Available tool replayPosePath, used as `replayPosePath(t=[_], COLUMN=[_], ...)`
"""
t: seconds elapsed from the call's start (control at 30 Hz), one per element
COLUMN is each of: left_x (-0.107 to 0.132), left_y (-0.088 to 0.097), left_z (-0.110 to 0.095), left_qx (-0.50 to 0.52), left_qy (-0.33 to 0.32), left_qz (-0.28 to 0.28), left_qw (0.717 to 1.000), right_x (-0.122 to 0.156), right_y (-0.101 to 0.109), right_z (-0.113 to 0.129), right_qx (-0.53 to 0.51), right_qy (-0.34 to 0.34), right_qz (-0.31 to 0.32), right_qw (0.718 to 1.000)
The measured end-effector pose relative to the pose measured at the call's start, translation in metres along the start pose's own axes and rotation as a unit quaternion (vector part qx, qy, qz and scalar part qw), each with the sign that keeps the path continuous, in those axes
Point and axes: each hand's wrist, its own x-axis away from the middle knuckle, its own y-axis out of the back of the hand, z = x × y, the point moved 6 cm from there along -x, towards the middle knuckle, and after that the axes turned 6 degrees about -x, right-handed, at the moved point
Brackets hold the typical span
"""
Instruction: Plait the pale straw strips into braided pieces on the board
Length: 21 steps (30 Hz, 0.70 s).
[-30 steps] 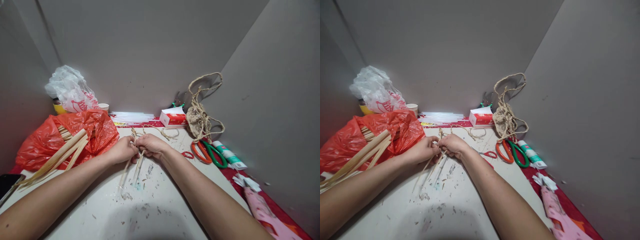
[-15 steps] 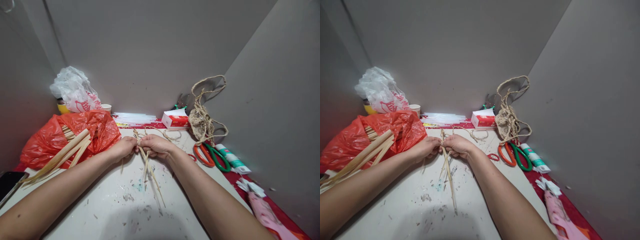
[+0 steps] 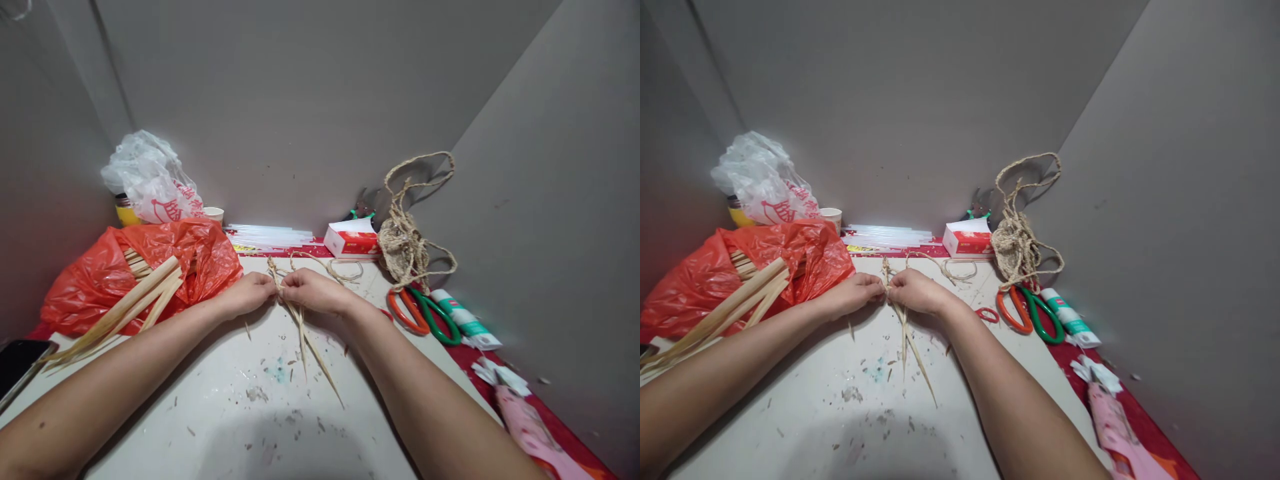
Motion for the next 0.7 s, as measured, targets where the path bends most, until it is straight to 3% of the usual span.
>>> replayPosePath(t=[0.2,0.4,0.6,0.7], left_x=[0.0,-0.001,-0.001,0.0], left_y=[-0.006,-0.004,-0.004,-0.004], left_z=[0.007,0.005,0.006,0.005], left_qx=[0.065,0.057,0.052,0.066], left_qy=[0.05,0.033,0.042,0.043], left_qz=[0.058,0.027,0.005,0.011], left_qw=[0.995,0.997,0.998,0.997], right_x=[0.001,0.004,0.006,0.01], right_y=[0.0,-0.002,0.009,0.005], right_z=[0.007,0.012,0.012,0.014], right_qx=[0.122,0.216,0.178,0.104], right_qy=[0.053,0.027,0.005,-0.024], right_qz=[-0.028,-0.051,-0.058,-0.011], right_qw=[0.991,0.975,0.982,0.994])
